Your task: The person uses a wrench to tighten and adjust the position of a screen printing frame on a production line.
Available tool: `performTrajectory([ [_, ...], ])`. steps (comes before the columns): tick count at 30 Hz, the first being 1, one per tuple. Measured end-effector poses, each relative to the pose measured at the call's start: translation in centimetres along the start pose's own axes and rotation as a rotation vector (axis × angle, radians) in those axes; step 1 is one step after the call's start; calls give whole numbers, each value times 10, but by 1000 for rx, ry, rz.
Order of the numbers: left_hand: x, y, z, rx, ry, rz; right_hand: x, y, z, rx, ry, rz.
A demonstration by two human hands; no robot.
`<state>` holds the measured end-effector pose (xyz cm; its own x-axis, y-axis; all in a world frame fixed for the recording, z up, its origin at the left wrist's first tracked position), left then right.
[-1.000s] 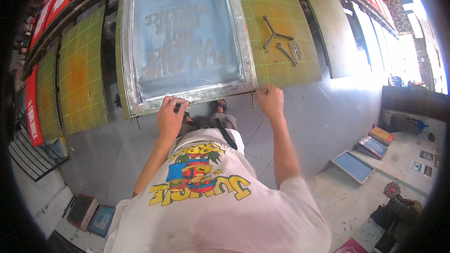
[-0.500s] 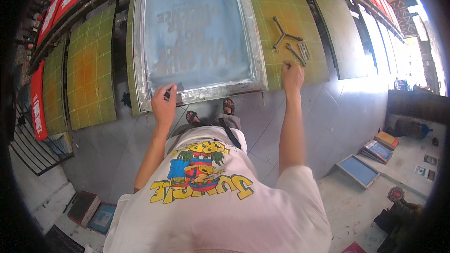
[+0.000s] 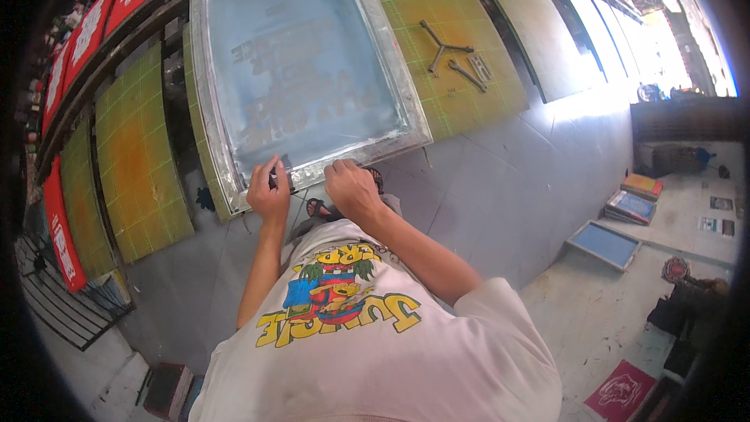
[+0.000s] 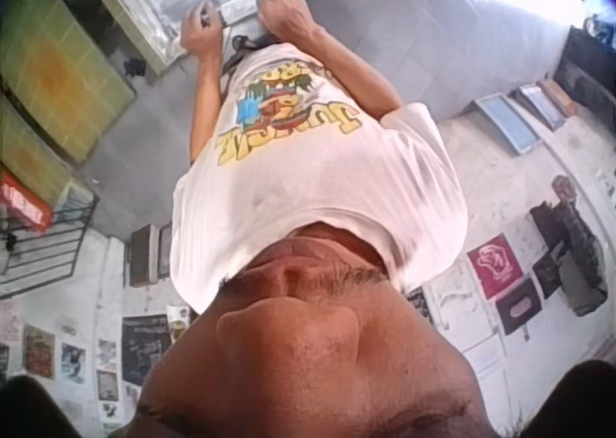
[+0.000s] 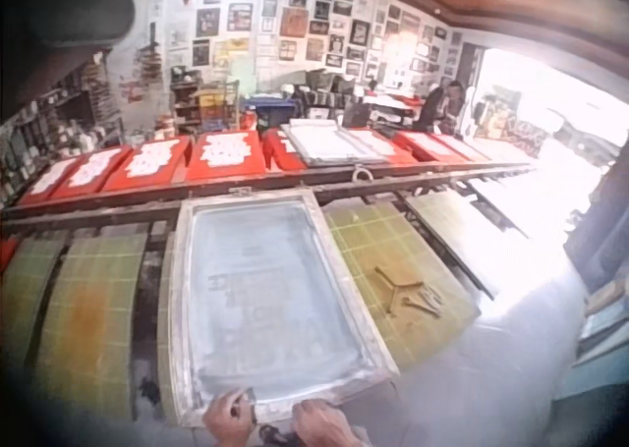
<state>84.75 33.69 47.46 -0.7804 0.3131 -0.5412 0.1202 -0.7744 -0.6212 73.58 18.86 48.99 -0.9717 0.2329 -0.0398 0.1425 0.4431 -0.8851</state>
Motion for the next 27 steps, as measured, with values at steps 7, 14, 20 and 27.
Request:
performTrajectory([
  [7, 1, 3, -1, -25, 47, -11, -9, 8, 7, 193, 124, -138],
  [14, 2, 2, 1, -44, 27, -10, 22, -48, 123, 284, 426, -61],
  [20, 4, 3, 1, -74, -13, -24, 41, -105, 194, -141, 582, 72],
  [27, 3, 5, 5, -116, -69, -24, 60, -87, 230, -606, 697, 88],
])
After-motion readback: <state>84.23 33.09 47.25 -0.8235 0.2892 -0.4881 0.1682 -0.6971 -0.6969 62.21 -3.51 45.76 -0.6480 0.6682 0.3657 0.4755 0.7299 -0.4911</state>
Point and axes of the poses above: each hand's wrist, its own x-axis away from the middle knuckle, its own y-axis out of the palm, z = x × y, the point moved 6 cm from there along -x, towards the middle knuckle, and after that the axes turned 4 degrees about -x, right-handed, at the moved point
